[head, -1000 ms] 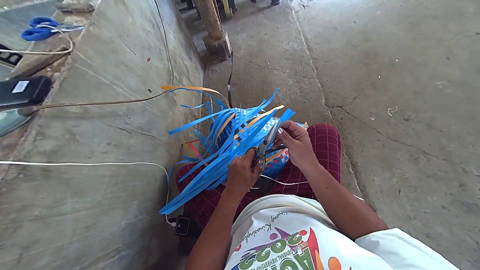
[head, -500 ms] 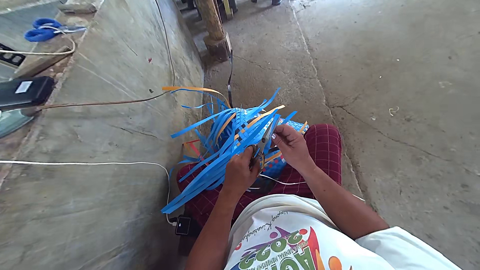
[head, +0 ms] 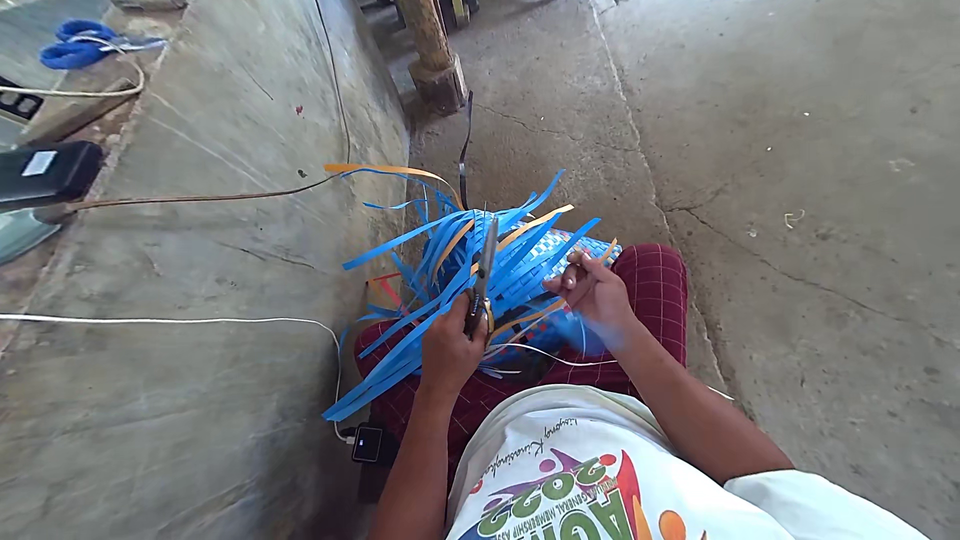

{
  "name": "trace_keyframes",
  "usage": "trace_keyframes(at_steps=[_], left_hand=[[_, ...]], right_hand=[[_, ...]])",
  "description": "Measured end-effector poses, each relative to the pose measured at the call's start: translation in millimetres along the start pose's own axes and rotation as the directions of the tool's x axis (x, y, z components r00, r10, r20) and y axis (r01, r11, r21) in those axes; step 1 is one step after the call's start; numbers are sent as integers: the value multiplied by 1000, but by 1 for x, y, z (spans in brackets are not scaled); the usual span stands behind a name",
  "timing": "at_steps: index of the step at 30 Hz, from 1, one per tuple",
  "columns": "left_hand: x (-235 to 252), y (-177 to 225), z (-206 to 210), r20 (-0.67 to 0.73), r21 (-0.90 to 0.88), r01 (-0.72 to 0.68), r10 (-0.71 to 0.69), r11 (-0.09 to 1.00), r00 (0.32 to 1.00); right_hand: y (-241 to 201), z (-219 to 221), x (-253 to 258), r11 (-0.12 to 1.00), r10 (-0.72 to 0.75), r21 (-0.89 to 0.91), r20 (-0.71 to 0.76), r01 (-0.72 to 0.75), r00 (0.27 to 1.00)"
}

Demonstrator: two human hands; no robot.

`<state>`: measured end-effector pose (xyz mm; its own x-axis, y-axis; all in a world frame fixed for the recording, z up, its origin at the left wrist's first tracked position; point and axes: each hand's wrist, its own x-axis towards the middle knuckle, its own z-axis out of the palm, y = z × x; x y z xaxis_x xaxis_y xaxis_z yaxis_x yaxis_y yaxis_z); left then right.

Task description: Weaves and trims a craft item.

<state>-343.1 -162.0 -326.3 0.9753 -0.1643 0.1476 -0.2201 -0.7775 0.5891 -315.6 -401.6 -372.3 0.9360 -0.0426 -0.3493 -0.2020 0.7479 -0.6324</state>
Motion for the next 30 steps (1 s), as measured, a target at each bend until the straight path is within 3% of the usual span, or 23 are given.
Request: trace_keyframes(at_steps=[2, 5, 8, 11, 13, 16, 19, 21, 26, 30], left_hand=[[-2, -5, -2, -15, -38, 30, -30, 999, 999], [-3, -9, -3, -44, -63, 43, -46, 997, 998], [-6, -9, -8, -64, -95, 65, -71, 993, 995], [-8, -12, -13, -75, -132, 100, -110, 986, 991], [-9, -14, -15, -79, -147, 106, -118, 984, 990], [-14, -17, -15, -81, -150, 68, -80, 986, 993], [-18, -18, -9, -49, -122, -17, 12, 992, 999], [-19, -16, -2, -16, -91, -84, 83, 992, 996], [-20, -6, 10, 19, -36, -214, 215, 976, 976], [-22, -8, 14, 67, -14, -237, 238, 971, 969]], right_hand=[[9, -3, 6, 971, 232, 94, -114, -222, 966], [25, -2, 15, 899, 438, 60, -182, -434, 881], [32, 8, 22, 850, 523, 10, -154, -527, 839], [36, 17, 35, 857, 500, -85, -105, -509, 859], [38, 20, 44, 897, 393, -182, -90, -403, 915], [33, 26, 44, 924, 107, -362, -54, -119, 993], [27, 32, 24, 791, -167, -581, 99, 193, 981], [24, 34, 6, 702, -276, -618, 221, 353, 935], [33, 32, -20, 743, -383, -424, 366, 518, 848], [29, 37, -25, 719, -386, -420, 420, 553, 821]])
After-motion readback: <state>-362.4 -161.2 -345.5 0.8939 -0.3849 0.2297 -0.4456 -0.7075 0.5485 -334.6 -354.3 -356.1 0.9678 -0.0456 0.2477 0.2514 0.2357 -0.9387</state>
